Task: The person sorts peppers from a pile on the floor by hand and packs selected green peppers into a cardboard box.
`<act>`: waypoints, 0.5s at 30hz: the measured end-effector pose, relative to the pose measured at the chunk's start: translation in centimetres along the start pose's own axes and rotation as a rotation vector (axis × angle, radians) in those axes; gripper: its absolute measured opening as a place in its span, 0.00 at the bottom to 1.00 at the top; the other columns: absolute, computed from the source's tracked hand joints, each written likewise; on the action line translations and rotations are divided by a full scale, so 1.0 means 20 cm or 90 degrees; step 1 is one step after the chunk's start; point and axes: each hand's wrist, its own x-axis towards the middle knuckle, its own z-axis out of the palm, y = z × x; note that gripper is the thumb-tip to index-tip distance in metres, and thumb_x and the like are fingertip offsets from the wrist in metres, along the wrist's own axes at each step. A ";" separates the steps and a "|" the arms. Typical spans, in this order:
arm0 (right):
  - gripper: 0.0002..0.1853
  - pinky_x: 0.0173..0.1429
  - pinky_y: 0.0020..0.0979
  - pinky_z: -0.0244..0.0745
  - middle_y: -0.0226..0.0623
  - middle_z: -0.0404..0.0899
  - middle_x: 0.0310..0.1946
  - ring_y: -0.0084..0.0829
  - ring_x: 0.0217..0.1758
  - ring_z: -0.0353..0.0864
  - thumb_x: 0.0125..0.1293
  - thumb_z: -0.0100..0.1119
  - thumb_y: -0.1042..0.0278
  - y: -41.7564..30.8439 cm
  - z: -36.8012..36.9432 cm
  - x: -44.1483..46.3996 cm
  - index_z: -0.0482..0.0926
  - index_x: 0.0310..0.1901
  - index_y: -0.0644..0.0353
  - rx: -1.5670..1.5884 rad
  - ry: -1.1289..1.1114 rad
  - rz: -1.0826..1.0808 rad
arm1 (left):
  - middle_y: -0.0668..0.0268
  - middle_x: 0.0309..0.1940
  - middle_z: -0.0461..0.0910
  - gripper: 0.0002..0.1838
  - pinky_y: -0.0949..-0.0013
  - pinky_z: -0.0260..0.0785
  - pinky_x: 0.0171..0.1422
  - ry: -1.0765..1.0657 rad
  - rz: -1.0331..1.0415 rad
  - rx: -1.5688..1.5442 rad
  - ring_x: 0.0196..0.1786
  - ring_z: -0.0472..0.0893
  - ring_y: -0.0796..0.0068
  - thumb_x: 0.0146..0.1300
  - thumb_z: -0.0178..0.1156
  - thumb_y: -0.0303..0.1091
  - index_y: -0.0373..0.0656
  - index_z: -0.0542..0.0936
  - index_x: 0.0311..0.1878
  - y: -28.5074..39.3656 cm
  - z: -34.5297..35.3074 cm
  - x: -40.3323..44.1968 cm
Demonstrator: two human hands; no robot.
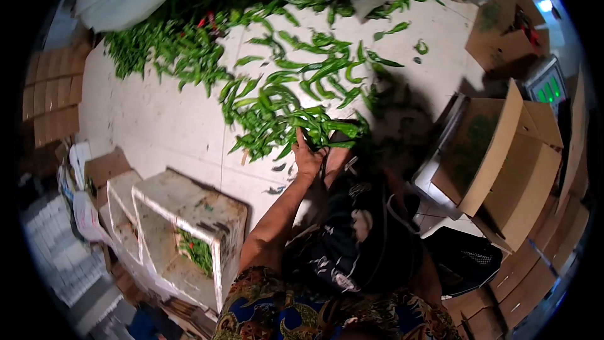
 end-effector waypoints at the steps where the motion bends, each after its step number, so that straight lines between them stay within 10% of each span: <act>1: 0.22 0.52 0.36 0.75 0.47 0.82 0.45 0.38 0.46 0.82 0.63 0.62 0.61 -0.19 -0.02 -0.02 0.77 0.53 0.67 -0.011 0.012 0.002 | 0.45 0.49 0.67 0.58 0.57 0.69 0.57 -0.034 -0.018 -0.045 0.51 0.73 0.45 0.42 0.77 0.34 0.48 0.51 0.76 0.15 -0.02 0.07; 5: 0.24 0.57 0.39 0.73 0.51 0.80 0.48 0.46 0.53 0.79 0.62 0.63 0.60 -0.41 -0.07 0.02 0.75 0.55 0.68 -0.025 0.125 -0.040 | 0.44 0.45 0.81 0.38 0.50 0.75 0.49 -0.270 0.126 0.297 0.47 0.81 0.44 0.55 0.67 0.49 0.51 0.66 0.68 0.47 -0.16 0.31; 9: 0.24 0.62 0.40 0.69 0.54 0.75 0.53 0.51 0.59 0.74 0.61 0.62 0.64 -0.43 -0.13 0.06 0.73 0.57 0.68 -0.091 0.273 0.006 | 0.49 0.33 0.83 0.24 0.47 0.75 0.38 -0.235 0.292 0.369 0.33 0.82 0.43 0.59 0.64 0.38 0.51 0.75 0.59 0.71 -0.27 0.55; 15: 0.25 0.66 0.43 0.67 0.53 0.71 0.58 0.53 0.64 0.69 0.58 0.62 0.74 -0.41 -0.12 0.14 0.71 0.58 0.67 -0.251 0.372 -0.082 | 0.50 0.60 0.71 0.33 0.54 0.64 0.65 -0.164 0.544 0.247 0.60 0.70 0.45 0.53 0.63 0.25 0.43 0.69 0.66 0.97 0.03 0.83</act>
